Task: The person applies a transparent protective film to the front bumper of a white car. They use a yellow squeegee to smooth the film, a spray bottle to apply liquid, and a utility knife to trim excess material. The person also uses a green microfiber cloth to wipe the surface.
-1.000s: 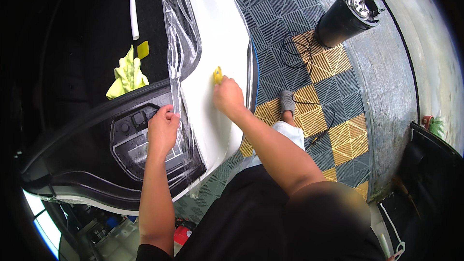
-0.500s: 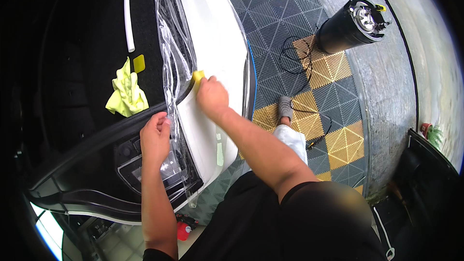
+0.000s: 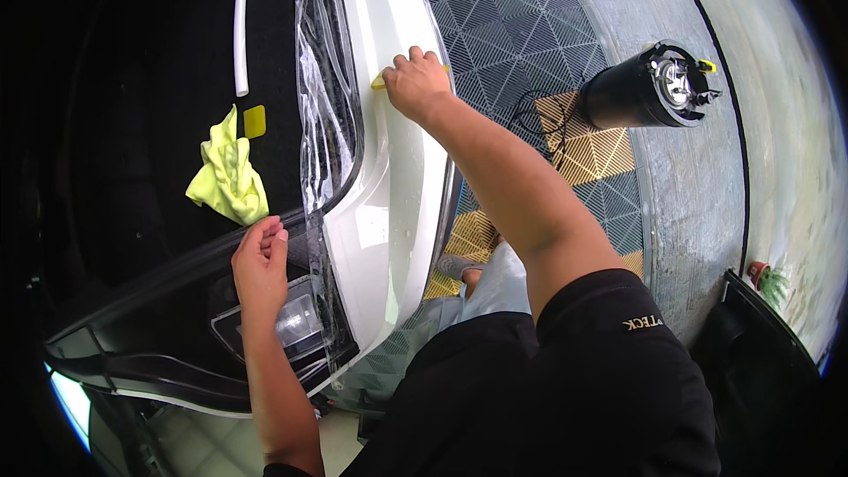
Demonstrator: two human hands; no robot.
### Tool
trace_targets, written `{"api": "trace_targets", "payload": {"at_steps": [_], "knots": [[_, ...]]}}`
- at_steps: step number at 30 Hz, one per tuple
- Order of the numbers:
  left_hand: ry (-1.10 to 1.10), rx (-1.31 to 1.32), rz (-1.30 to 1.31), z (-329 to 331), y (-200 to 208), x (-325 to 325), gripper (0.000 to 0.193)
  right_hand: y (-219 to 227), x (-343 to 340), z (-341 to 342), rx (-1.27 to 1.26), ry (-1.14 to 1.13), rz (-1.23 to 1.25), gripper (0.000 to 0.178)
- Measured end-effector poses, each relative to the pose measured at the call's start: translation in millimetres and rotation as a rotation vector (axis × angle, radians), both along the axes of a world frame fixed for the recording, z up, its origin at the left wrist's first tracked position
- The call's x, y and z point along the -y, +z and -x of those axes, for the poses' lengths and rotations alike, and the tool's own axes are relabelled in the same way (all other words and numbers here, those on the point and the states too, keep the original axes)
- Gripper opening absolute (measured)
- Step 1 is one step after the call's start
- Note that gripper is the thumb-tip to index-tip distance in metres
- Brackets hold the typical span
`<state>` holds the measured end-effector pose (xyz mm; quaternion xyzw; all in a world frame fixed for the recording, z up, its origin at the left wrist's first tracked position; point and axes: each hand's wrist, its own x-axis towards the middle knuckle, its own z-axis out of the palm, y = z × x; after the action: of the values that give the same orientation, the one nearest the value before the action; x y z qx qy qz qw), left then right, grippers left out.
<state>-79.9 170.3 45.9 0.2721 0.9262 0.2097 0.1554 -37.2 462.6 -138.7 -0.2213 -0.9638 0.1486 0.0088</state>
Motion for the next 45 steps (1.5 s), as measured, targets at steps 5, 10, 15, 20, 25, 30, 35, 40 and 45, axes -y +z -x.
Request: {"api": "trace_targets", "payload": {"at_steps": [5,10,15,20,25,30,35,40,45], "knots": [[-0.028,-0.024,0.197,44,20,-30,0.031,4,106,-54,0.110,0.197,0.060,0.024],[-0.177,-0.171,0.463,146,-34,-91,0.044,53,234,-163,0.243,0.538,0.458,0.023],[0.068,-0.027,0.830,251,-155,-102,0.050,76,142,-200,0.004,0.136,0.590,0.032],[0.148,0.056,0.910,269,-206,-117,0.072,110,18,-287,0.019,-0.591,0.623,0.030],[0.876,-0.097,0.354,260,-147,-90,0.067,68,4,-319,0.016,-0.759,0.914,0.030],[0.731,-0.046,0.597,277,-132,-36,0.039,39,-38,-187,0.092,-0.022,0.645,0.033],[0.741,-0.227,-0.244,161,-16,-64,0.035,18,-86,0,-0.155,0.409,0.097,0.037],[0.766,-0.137,-1.117,-31,101,37,0.036,2,-50,46,0.127,0.344,-0.066,0.034],[0.853,-0.134,-0.781,-275,132,212,0.064,50,151,-73,0.385,0.336,0.194,0.031]]}}
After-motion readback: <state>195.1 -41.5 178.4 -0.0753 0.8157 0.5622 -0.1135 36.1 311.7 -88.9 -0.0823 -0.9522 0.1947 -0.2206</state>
